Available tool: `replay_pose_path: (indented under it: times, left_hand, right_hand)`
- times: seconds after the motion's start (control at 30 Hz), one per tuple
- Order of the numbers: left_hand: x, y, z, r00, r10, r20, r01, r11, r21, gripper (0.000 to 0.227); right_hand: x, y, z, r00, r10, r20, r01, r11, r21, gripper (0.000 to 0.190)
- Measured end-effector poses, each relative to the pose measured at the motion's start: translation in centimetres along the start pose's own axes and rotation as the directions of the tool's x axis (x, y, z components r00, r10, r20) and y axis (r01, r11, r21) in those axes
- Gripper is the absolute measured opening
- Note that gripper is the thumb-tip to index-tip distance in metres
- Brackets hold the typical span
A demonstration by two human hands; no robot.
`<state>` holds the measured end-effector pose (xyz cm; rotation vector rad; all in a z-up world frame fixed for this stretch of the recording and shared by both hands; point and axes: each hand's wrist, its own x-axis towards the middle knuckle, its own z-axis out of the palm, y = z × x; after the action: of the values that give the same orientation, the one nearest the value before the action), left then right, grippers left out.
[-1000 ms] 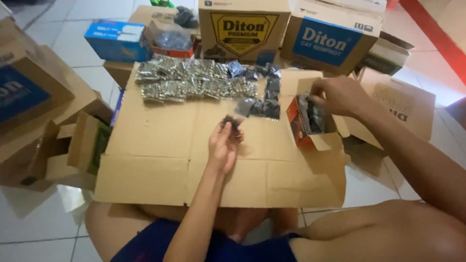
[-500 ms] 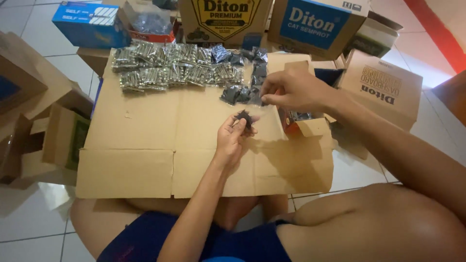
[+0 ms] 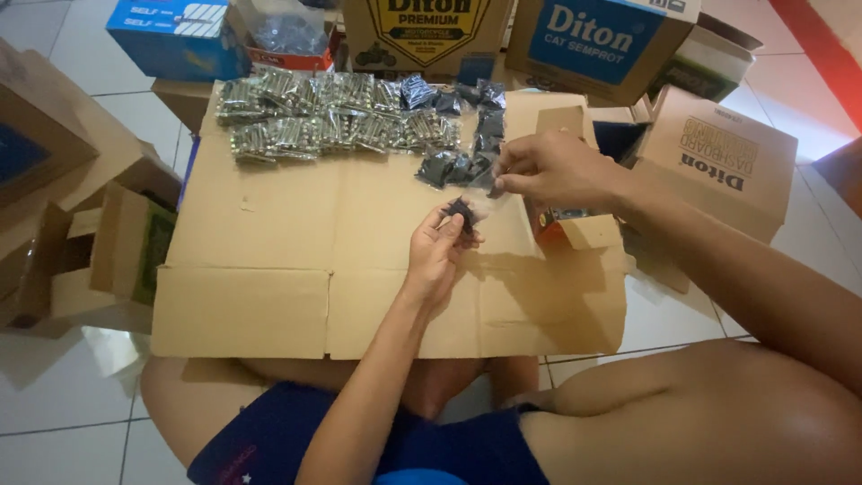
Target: Sorting and packing small hardware components like bolts and plastic caps into boxes.
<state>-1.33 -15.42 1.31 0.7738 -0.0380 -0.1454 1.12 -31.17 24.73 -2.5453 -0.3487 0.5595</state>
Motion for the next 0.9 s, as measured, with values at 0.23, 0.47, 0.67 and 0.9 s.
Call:
replay_pose_path:
  times: [0.23, 0.47, 0.67, 0.9]
  left_hand:
    - [-0.6, 0.9, 1.0, 1.0, 0.006, 0.012, -0.006, 1.0, -0.007, 0.028]
    - [-0.3, 0.8, 0.4, 0.999, -0.014, 0.032, 0.015, 1.0, -0.02, 0.025]
    - [-0.5, 1.7, 0.1, 0.999, -0.05, -0.006, 0.049, 0.994, -0.093, 0.023]
    - [-0.1, 7.1, -2.7, 0.981, 0.009, -0.193, -0.05, 0.977, -0.209, 0.013]
  right_hand:
    - [0.7, 1.2, 0.4, 0.975, -0.162, 0.153, 0.178, 0.979, -0.101, 0.03]
    - [-0.1, -0.1, 0.3, 0.973, -0.229, 0.001, 0.227, 0.961, -0.16, 0.026]
    - [-0.1, -0.4, 0.4, 0.968, -0.252, 0.015, 0.253, 0.965, -0.066, 0.03]
    - [4.0, 7.1, -0.9, 0.929, -0.195, -0.313, 0.066, 0.922, -0.381, 0.03]
